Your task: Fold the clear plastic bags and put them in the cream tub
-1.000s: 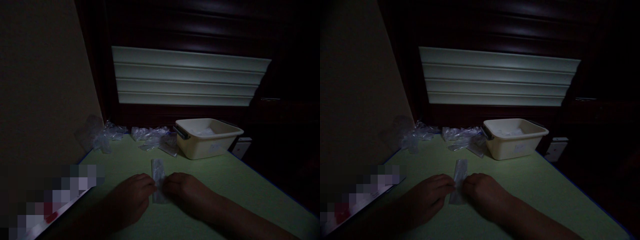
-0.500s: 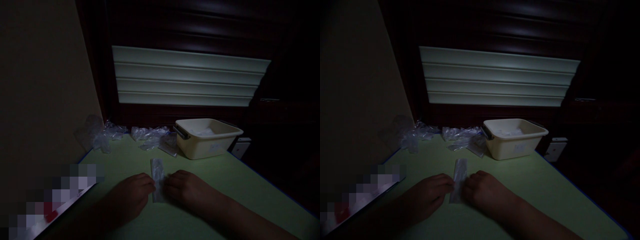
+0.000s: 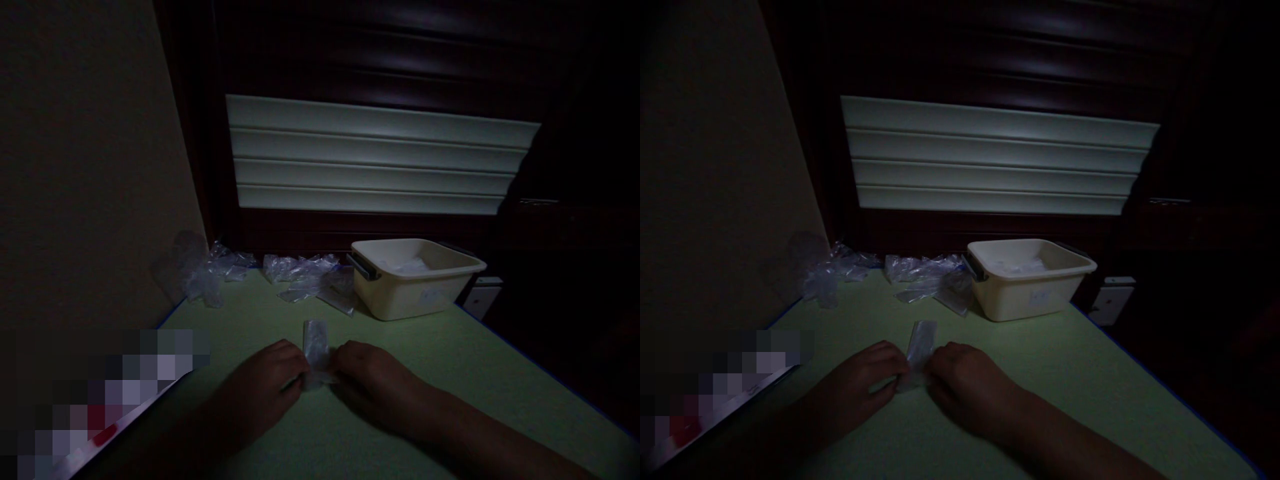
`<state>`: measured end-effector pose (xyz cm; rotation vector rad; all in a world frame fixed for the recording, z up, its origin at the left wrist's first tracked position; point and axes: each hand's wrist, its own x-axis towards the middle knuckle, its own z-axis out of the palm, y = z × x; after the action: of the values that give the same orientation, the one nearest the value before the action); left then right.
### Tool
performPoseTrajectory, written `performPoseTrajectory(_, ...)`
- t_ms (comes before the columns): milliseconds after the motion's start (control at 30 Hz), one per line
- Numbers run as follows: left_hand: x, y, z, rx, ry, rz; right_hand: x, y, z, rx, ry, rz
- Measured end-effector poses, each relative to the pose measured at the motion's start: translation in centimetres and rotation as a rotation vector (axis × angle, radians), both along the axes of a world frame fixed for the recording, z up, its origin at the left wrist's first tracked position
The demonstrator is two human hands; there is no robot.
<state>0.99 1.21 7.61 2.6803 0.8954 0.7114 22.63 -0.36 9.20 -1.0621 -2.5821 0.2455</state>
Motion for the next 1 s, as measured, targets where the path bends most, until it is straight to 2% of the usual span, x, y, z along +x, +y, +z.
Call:
performPoseTrajectory(100,0.0,0.3,-0.1,-0.028,-0.009,0.014,-0.1,-0.3,0.4,-0.079,0.076,-0.029)
performPoseTrajectory(200,0.1,0.7,-0.3,-0.051,-0.041,0.065,-0.2,-0.6,0.4,-0.091,0.089,-0.051)
performPoseTrajectory(567,0.5,0.6,-0.8,-0.196,-0.183,0.206,-1.1,-0.3,-0.8,-0.195,0.276,-0.192)
performPoseTrajectory(733,0.7,0.3,-0.6,-0.279,-0.250,0.267,-1.1,-0.1,-1.1,-0.348,0.418,-0.187)
performPoseTrajectory(1000,1.1,-0.2,-0.4,-0.298,-0.218,0.327,-1.1,0.4,-1.6,-0.439,0.564,-0.205)
